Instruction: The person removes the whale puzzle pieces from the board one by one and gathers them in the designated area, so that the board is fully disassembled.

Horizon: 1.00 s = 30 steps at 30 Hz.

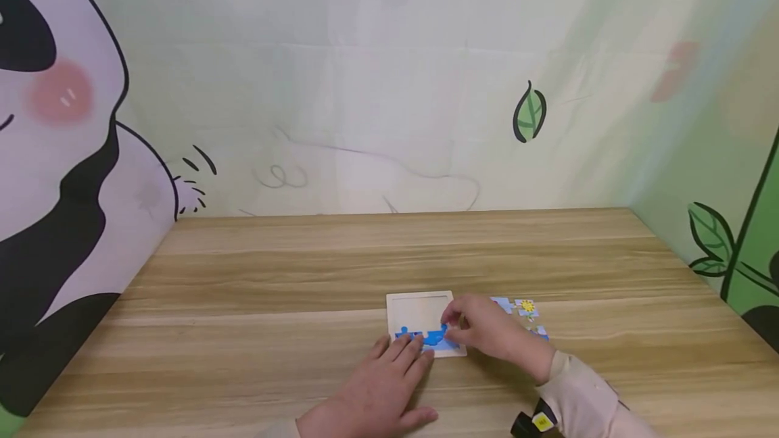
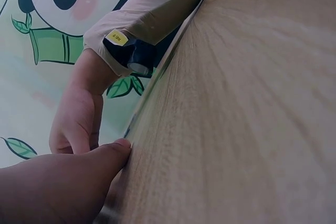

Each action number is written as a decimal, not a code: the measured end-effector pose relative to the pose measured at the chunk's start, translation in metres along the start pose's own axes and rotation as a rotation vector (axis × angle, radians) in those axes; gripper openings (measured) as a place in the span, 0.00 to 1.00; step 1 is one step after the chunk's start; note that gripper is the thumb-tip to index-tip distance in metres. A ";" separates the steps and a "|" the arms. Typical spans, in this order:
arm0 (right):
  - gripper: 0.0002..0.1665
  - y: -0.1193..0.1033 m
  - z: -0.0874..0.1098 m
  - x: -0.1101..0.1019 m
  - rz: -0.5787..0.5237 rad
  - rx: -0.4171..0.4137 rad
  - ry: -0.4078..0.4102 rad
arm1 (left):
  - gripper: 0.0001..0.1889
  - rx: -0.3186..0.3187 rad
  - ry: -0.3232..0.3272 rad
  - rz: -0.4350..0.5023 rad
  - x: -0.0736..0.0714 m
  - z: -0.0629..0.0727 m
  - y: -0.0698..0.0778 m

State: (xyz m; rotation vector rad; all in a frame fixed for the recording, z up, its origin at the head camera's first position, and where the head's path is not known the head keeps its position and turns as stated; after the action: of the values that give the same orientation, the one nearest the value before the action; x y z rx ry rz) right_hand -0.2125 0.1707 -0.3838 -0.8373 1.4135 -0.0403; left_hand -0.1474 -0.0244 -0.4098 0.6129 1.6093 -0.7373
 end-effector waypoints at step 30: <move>0.05 0.001 0.001 -0.007 -0.120 -0.006 -0.029 | 0.38 0.010 0.047 0.021 0.006 -0.002 -0.001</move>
State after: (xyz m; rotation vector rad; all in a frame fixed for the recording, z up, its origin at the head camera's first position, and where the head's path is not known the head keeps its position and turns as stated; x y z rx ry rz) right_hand -0.2140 0.1754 -0.3784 -0.9237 1.3350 -0.1155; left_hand -0.1501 -0.0236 -0.4150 0.6580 1.6412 -0.7202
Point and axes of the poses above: each hand's wrist, its own z-axis away from the middle knuckle, its own x-axis out of the palm, y = z × x, the point moved 2 cm from there along -z, towards the middle knuckle
